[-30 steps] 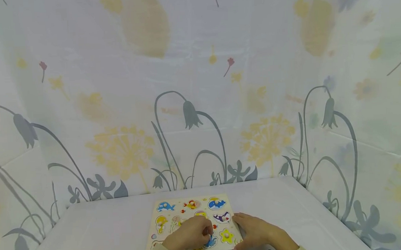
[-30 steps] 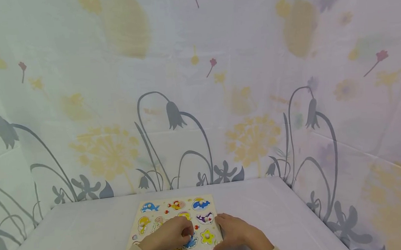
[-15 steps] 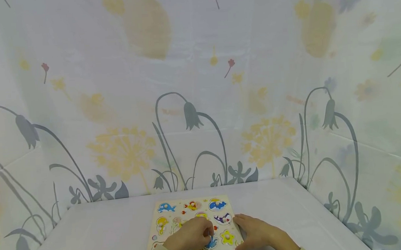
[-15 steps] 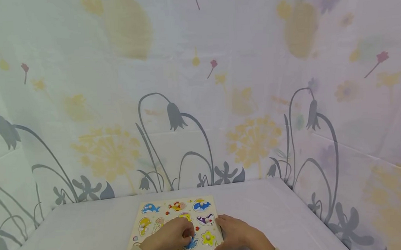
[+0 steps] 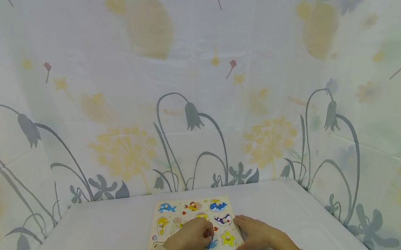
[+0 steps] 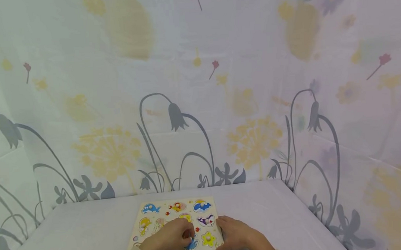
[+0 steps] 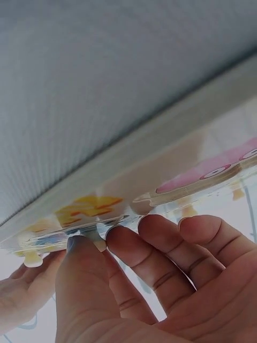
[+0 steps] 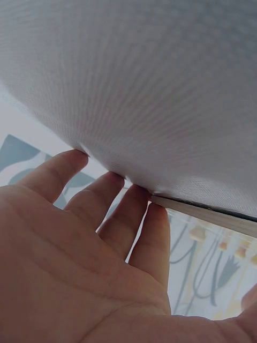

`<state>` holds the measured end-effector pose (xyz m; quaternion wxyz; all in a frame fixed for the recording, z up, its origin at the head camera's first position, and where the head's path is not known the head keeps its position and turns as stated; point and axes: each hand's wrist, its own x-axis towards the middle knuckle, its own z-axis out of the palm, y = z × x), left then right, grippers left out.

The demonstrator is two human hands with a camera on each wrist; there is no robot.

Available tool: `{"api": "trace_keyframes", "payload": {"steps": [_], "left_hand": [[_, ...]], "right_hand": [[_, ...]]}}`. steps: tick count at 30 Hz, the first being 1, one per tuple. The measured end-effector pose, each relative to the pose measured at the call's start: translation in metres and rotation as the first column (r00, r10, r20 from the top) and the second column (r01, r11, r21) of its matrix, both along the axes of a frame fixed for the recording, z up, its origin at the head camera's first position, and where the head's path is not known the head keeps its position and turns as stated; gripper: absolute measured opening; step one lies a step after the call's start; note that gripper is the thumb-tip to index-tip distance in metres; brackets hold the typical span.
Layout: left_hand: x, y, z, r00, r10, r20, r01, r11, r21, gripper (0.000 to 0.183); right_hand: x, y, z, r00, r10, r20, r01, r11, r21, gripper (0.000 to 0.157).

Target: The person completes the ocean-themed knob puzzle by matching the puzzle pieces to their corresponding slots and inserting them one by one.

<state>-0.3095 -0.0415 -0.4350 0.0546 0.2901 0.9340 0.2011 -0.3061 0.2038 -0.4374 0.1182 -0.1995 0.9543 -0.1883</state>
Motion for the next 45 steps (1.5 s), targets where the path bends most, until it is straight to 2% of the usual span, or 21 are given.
{"api": "trace_keyframes", "payload": {"steps": [7,13,20,25,27,31,36,40,45], "left_hand": [[0.003,-0.005,-0.001,1.000,-0.013,0.014,0.012,0.999,0.048,0.008],[0.008,-0.011,-0.001,0.999,-0.048,-0.012,0.049,0.994,0.093,0.008],[0.018,-0.015,-0.001,0.997,-0.071,-0.038,0.072,0.997,0.036,0.013],[0.024,-0.019,0.000,0.999,-0.047,0.025,0.047,0.999,0.012,0.012],[0.026,-0.021,0.001,0.998,-0.056,0.034,0.056,0.998,0.006,0.012],[0.030,-0.027,0.003,0.996,-0.085,0.017,0.086,0.996,-0.026,0.014],[0.034,-0.034,0.003,0.997,-0.073,0.035,0.075,0.995,-0.063,0.011],[0.037,-0.043,0.003,0.995,-0.075,0.058,0.078,0.995,-0.061,0.016],[0.041,-0.058,0.005,0.994,-0.107,0.019,0.108,0.993,-0.051,0.021]], "right_hand": [[0.000,0.000,-0.001,1.000,-0.007,0.001,0.007,1.000,0.005,0.097],[0.002,0.001,-0.002,1.000,-0.011,-0.009,0.011,1.000,0.002,0.097],[0.004,0.004,-0.005,0.999,-0.006,-0.035,0.006,1.000,0.014,0.096],[0.004,0.002,-0.005,0.999,-0.012,-0.036,0.012,1.000,0.011,0.097],[0.003,0.002,-0.004,0.999,-0.007,-0.036,0.008,1.000,0.015,0.097],[0.002,0.002,-0.002,0.999,-0.006,-0.032,0.006,1.000,0.017,0.099],[0.002,0.002,-0.002,1.000,-0.019,-0.022,0.019,1.000,0.003,0.097],[0.001,0.001,-0.005,1.000,-0.011,-0.029,0.011,1.000,0.016,0.096],[-0.001,-0.002,-0.003,1.000,-0.005,-0.021,0.006,1.000,0.025,0.097]]}}
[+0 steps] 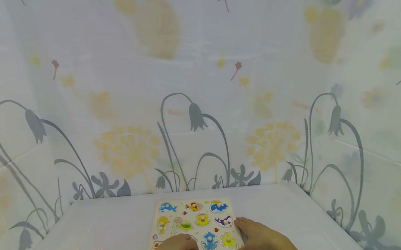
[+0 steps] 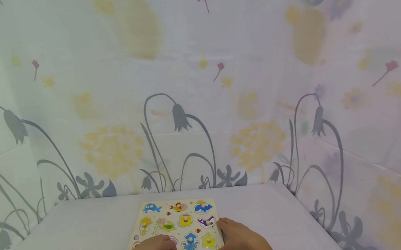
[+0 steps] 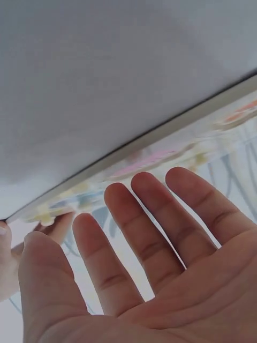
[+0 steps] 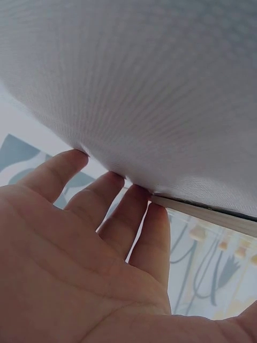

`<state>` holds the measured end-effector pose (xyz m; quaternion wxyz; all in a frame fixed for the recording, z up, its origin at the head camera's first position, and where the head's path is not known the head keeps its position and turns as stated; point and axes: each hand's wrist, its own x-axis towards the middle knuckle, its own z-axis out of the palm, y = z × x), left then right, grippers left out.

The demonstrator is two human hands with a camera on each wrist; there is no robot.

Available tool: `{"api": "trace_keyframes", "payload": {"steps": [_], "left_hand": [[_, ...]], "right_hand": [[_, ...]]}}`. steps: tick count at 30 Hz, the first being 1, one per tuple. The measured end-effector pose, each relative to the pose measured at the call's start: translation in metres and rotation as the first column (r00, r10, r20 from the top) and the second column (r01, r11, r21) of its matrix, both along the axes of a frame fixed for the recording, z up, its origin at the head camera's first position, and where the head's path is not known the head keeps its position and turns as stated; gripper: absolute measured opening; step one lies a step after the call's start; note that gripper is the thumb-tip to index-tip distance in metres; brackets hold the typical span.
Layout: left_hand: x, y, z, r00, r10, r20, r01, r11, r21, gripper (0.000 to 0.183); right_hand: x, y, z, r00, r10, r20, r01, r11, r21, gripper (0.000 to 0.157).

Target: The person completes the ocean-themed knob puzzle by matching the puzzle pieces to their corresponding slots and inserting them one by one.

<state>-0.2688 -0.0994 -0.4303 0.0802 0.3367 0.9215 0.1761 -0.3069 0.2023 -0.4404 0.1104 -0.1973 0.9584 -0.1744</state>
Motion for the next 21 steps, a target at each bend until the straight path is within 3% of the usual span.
{"api": "trace_keyframes", "payload": {"steps": [5,14,21], "left_hand": [[0.006,-0.018,0.004,0.999,0.004,-0.043,-0.003,1.000,0.014,0.017],[0.011,-0.062,0.007,0.997,0.073,-0.008,-0.072,0.996,0.051,0.019],[0.013,-0.091,0.009,0.981,0.189,0.050,-0.192,0.980,0.044,0.023]], "right_hand": [[0.000,0.000,0.003,1.000,-0.007,0.014,0.007,1.000,-0.008,0.097],[0.000,-0.001,0.001,1.000,-0.004,0.009,0.004,1.000,-0.008,0.097],[0.000,-0.001,0.000,1.000,-0.001,0.007,0.001,1.000,-0.008,0.097]]}}
